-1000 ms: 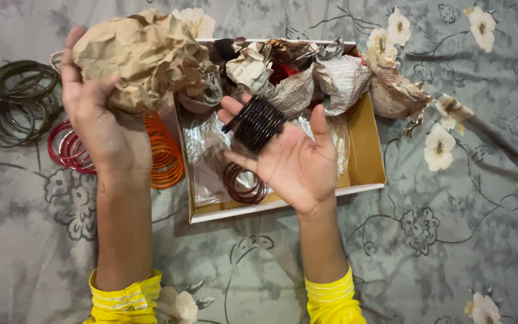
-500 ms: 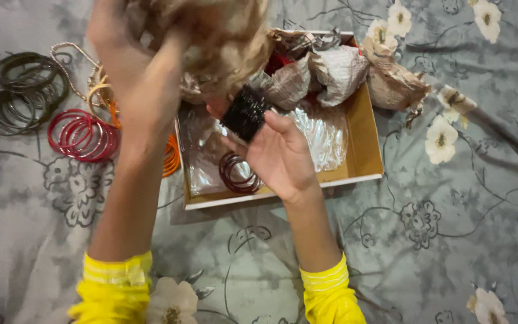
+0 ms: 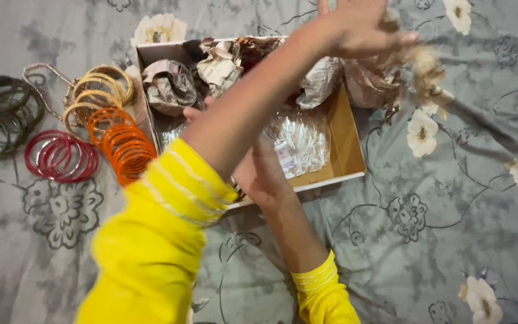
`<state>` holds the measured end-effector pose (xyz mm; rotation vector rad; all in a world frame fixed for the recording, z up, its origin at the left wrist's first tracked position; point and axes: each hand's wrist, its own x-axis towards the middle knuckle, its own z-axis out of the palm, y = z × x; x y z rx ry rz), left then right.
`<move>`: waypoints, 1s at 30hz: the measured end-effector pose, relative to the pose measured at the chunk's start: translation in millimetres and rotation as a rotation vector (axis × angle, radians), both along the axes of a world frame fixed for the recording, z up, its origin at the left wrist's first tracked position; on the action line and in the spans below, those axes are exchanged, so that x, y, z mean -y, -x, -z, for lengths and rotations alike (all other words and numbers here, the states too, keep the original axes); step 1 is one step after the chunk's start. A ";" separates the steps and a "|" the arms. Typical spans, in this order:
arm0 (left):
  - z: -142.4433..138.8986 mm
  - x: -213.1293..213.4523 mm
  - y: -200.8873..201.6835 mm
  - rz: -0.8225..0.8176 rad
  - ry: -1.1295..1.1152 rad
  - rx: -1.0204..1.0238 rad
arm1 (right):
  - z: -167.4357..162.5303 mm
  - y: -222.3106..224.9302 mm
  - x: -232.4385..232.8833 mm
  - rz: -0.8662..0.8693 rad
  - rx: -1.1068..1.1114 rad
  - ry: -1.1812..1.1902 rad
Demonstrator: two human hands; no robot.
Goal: The person unwraps bangles from crumpled newspaper wrapping inside a box on a bed and stacks them by color on the bedspread, grouping gold, red, orange, black, and maroon bangles into separate piles.
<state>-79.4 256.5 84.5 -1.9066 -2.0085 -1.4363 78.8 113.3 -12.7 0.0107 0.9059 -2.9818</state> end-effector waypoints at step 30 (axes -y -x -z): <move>52.7 324.9 -43.2 0.196 0.032 0.547 | -47.7 -12.7 -0.1 -0.278 0.026 0.149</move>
